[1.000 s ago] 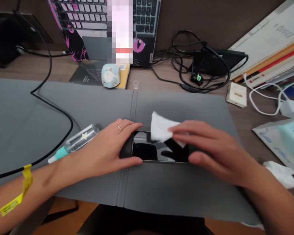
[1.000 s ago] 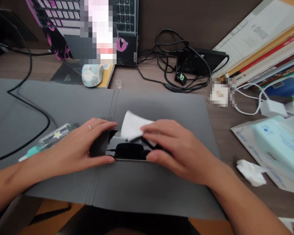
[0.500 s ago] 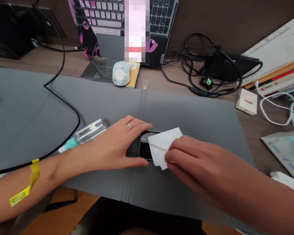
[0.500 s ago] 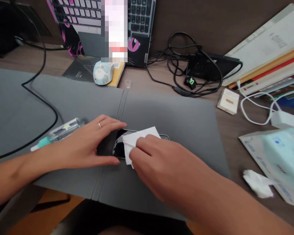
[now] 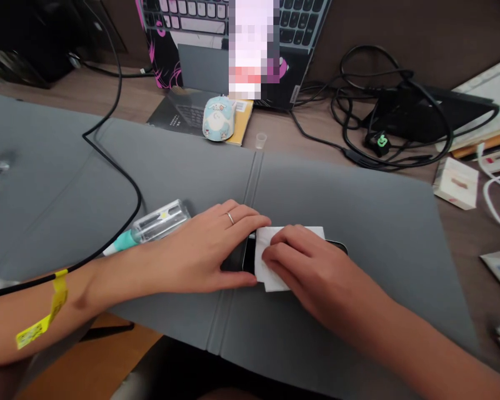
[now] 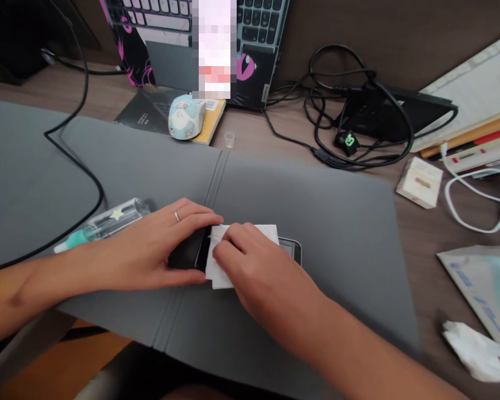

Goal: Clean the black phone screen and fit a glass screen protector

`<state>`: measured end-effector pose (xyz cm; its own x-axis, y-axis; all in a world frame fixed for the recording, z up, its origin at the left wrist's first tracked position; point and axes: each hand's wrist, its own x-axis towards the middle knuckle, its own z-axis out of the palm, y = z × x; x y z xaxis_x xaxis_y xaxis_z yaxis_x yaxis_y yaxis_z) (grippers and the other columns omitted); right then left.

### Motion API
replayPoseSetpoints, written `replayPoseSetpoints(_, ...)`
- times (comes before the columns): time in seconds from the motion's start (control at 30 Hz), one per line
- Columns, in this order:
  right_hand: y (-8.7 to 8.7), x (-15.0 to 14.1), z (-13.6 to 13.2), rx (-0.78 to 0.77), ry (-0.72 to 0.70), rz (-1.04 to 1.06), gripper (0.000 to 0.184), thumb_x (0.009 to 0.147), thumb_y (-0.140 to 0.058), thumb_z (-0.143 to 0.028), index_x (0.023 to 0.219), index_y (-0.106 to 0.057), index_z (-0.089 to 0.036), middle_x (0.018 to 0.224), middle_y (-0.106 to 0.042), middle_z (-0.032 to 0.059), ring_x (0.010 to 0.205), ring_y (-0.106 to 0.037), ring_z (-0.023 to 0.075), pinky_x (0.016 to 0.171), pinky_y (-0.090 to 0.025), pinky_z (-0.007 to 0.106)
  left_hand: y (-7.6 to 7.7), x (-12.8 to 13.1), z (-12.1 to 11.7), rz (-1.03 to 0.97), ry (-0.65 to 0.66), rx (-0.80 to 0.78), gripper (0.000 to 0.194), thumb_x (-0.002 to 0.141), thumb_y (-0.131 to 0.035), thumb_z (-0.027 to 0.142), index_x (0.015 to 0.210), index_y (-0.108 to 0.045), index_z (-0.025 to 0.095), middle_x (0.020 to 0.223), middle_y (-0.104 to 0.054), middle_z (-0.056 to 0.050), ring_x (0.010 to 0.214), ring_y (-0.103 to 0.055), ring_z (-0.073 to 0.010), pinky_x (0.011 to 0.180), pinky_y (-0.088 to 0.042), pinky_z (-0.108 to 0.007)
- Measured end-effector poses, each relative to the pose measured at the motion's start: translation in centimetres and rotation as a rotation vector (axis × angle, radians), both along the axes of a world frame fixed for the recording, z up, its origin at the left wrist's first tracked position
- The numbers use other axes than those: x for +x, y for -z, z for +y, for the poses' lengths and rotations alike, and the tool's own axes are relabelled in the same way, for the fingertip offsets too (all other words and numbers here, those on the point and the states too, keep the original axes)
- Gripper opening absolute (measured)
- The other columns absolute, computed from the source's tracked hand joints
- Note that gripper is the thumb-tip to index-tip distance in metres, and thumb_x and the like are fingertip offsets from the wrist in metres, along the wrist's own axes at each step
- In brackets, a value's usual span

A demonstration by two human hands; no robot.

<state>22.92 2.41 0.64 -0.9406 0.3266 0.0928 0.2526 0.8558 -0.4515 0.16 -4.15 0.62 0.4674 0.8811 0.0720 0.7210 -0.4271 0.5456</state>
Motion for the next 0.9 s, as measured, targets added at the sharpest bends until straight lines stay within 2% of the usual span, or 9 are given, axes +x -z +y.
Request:
replayPoseSetpoints(0.13, 0.0, -0.7, -0.2, -0.016, -0.008, -0.009, 0.02, 0.094, -0.046, -0.002, 0.087, -0.057, -0.017, 0.096, -0.059, 0.0071, 0.083, -0.051, 0.0184, 0.074, -0.043, 0.032, 0.0, 0.0, 0.0, -0.012, -0.003, -0.038, 0.065, 0.087, -0.073, 0.039, 0.141, -0.042, 0.023, 0.134, -0.059, -0.01, 0.121, -0.055, -0.0271, 0.101, -0.048, -0.044)
replayPoseSetpoints(0.23, -0.3, -0.7, -0.1, 0.035, 0.031, -0.04, 0.02, 0.095, -0.046, -0.003, 0.086, -0.058, -0.017, 0.094, -0.059, 0.007, 0.08, -0.05, 0.0186, 0.071, -0.042, 0.032, 0.1, -0.1, -0.1, -0.029, -0.016, -0.051, 0.069, 0.085, -0.075, 0.043, 0.143, -0.042, 0.025, 0.135, -0.059, -0.01, 0.122, -0.056, -0.028, 0.101, -0.048, -0.045)
replayPoseSetpoints(0.33, -0.4, -0.6, -0.2, 0.04, -0.005, -0.058, 0.021, 0.093, -0.047, -0.001, 0.085, -0.057, -0.017, 0.091, -0.058, 0.0062, 0.076, -0.048, 0.0183, 0.067, -0.039, 0.031, 0.1, -0.2, 0.0, -0.04, -0.021, -0.058, 0.071, 0.084, -0.076, 0.043, 0.144, -0.042, 0.026, 0.134, -0.059, -0.009, 0.121, -0.056, -0.0284, 0.101, -0.049, -0.046)
replayPoseSetpoints(0.47, -0.1, -0.8, -0.1, 0.026, -0.044, -0.058, 0.021, 0.089, -0.049, 0.003, 0.086, -0.057, -0.016, 0.093, -0.058, 0.0065, 0.08, -0.049, 0.0189, 0.072, -0.04, 0.032, 0.1, -0.1, 0.0, -0.033, -0.01, -0.056, 0.07, 0.084, -0.076, 0.04, 0.144, -0.042, 0.026, 0.135, -0.059, -0.009, 0.123, -0.056, -0.0285, 0.103, -0.048, -0.046)
replayPoseSetpoints(0.63, -0.8, 0.2, 1.1, 0.013, 0.048, -0.154, 0.021, 0.089, -0.049, 0.003, 0.084, -0.055, -0.017, 0.089, -0.054, 0.0038, 0.072, -0.047, 0.0159, 0.063, -0.035, 0.029, 0.1, -0.1, 0.0, -0.015, -0.017, -0.051, 0.072, 0.086, -0.075, 0.043, 0.145, -0.04, 0.024, 0.136, -0.058, -0.01, 0.123, -0.055, -0.0279, 0.104, -0.047, -0.045)
replayPoseSetpoints(0.73, -1.0, 1.0, 1.0, -0.015, 0.04, -0.19, 0.023, 0.089, -0.048, 0.003, 0.081, -0.053, -0.018, 0.083, -0.052, 0.0016, 0.067, -0.046, 0.0145, 0.059, -0.033, 0.029, 0.1, 0.0, 0.0, -0.002, -0.023, -0.052, 0.072, 0.086, -0.075, 0.045, 0.145, -0.04, 0.024, 0.136, -0.056, -0.011, 0.123, -0.054, -0.0284, 0.103, -0.047, -0.045)
replayPoseSetpoints(0.9, -0.3, -0.1, -0.3, -0.045, -0.006, -0.16, 0.024, 0.084, -0.05, 0.005, 0.086, -0.056, -0.018, 0.094, -0.058, 0.0047, 0.081, -0.051, 0.0186, 0.068, -0.039, 0.031, 0.1, 0.0, -0.1, -0.022, -0.031, -0.076, 0.069, 0.084, -0.075, 0.041, 0.142, -0.042, 0.025, 0.136, -0.057, -0.01, 0.124, -0.054, -0.0279, 0.103, -0.047, -0.044)
